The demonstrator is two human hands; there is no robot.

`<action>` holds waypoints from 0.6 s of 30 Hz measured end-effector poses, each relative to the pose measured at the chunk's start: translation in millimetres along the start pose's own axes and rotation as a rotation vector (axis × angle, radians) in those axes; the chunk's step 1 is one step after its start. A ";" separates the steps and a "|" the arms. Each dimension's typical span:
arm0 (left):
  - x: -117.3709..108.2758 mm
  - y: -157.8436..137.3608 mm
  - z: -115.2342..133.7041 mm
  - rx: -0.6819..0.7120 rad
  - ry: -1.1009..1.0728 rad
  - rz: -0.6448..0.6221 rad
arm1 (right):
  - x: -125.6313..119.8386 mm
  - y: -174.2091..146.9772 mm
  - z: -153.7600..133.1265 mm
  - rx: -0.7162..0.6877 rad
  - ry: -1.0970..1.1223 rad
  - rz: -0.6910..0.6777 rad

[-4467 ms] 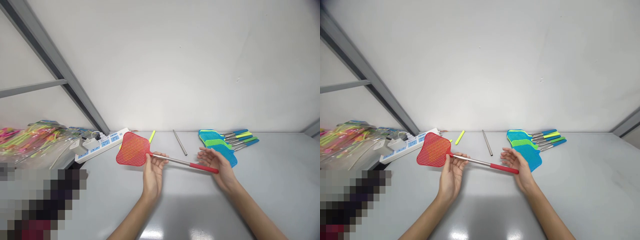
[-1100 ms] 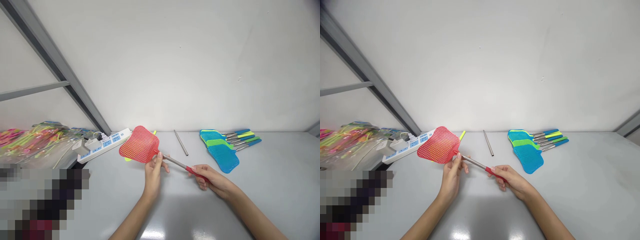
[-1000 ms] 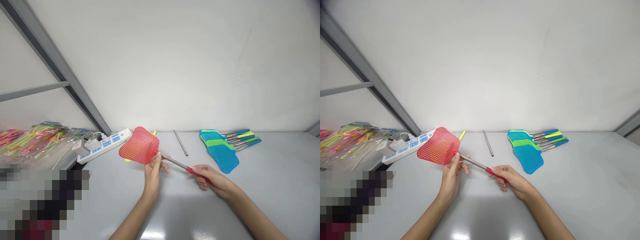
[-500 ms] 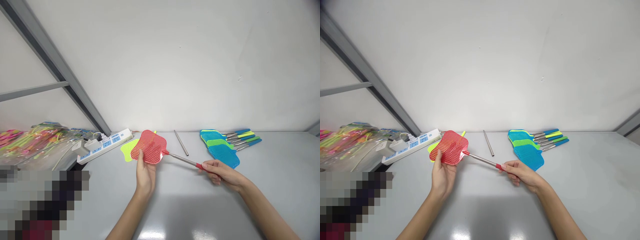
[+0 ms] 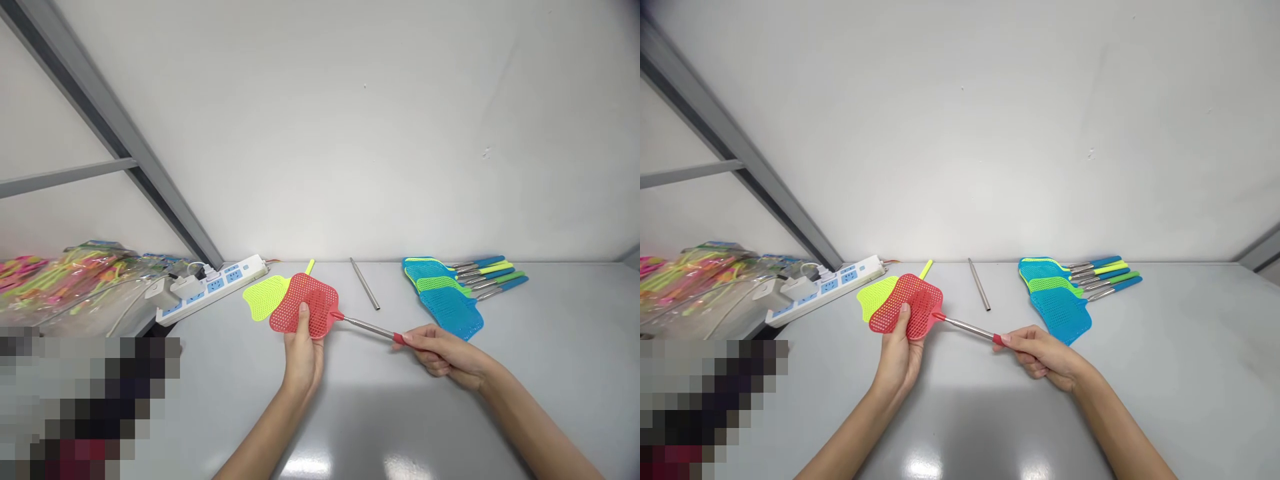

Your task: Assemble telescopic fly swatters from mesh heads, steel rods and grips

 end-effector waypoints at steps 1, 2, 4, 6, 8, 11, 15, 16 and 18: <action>-0.1 -1.8 -2.2 -0.001 0.009 -0.002 | -1.2 -0.4 0.2 0.001 0.003 -0.002; -0.3 -3.3 -3.4 0.002 0.019 -0.003 | -2.1 -0.7 0.3 0.001 0.007 -0.006; -0.5 -5.2 -3.3 0.012 0.038 -0.005 | -2.6 -0.8 0.9 0.006 0.021 -0.019; 0.0 -5.7 -3.1 0.009 0.050 -0.016 | -2.5 -0.4 1.8 0.014 0.044 -0.034; 1.3 -5.8 -4.2 -0.003 0.055 -0.037 | -2.8 0.0 2.8 0.025 0.072 -0.045; 2.0 -6.4 -6.6 -0.004 0.054 -0.044 | -4.0 0.0 4.3 0.046 0.111 -0.063; 1.1 -9.8 -10.7 -0.015 0.066 -0.016 | -6.1 -1.2 5.9 0.067 0.145 -0.095; 1.3 -10.9 -11.6 -0.023 0.071 -0.013 | -6.8 -1.5 6.5 0.071 0.148 -0.098; 2.0 -12.5 -12.7 -0.034 0.076 -0.014 | -7.6 -1.7 7.9 0.079 0.157 -0.106</action>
Point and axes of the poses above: each hand's wrist, its own y-axis towards the middle knuckle, its own x-axis out of the palm, z = x × y, the point moved 7 cm from there along y, towards the middle knuckle, and after that the axes turned 1 degree about y, right-handed, at the moved point
